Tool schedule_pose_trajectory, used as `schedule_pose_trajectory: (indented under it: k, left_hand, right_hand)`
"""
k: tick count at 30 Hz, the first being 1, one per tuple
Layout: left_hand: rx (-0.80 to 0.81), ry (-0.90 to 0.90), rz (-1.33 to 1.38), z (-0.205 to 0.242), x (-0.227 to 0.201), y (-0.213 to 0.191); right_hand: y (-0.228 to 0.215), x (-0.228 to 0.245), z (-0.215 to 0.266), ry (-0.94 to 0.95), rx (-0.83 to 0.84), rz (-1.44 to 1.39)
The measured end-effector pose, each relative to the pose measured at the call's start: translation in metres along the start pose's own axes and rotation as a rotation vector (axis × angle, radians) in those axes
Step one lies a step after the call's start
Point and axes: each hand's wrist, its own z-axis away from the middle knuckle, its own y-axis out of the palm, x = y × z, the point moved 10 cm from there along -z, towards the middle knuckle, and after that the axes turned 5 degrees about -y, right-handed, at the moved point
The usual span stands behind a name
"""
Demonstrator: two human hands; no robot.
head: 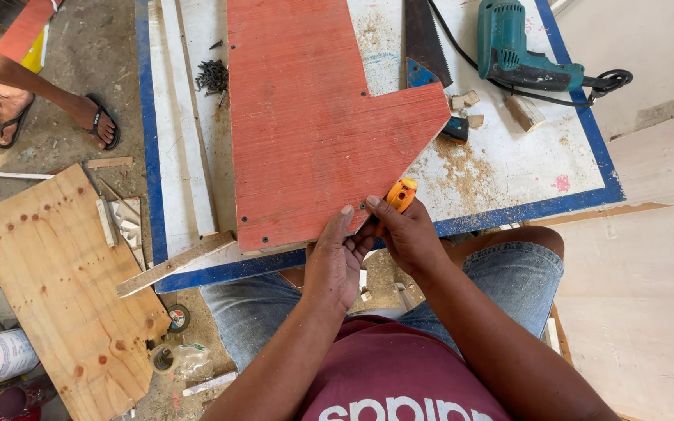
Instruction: The person aligns a red L-shaped wooden piece on a workbench and secures it with screws. They use a power drill to drive several screws into pre-drilled holes, then switch to a manual screwdriver to tighten additional screws. The person flips the piece over to access the other side and continues fastening screws.
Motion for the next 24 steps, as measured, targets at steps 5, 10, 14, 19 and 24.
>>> schedule_pose_trajectory:
  k: [5,10,14,19,24]
  left_hand:
    - [0.027,0.034,-0.005,-0.021,0.010,-0.015]
    - [0.008,0.071,0.008,-0.027,0.007,-0.017]
    - [-0.008,0.084,0.039,-0.019,0.004,-0.013]
    - [-0.010,0.087,0.049,-0.018,0.004,-0.010]
    - [-0.004,0.092,0.079,-0.024,0.006,-0.017]
  right_hand:
    - [-0.019,-0.018,-0.010,0.007,-0.012,-0.019]
    - [-0.007,-0.009,-0.005,0.005,0.011,-0.005]
    - [0.012,0.009,0.005,0.003,-0.004,-0.014]
    - [0.002,-0.002,0.000,-0.018,0.001,-0.014]
    - [0.011,0.008,0.007,-0.037,-0.022,-0.014]
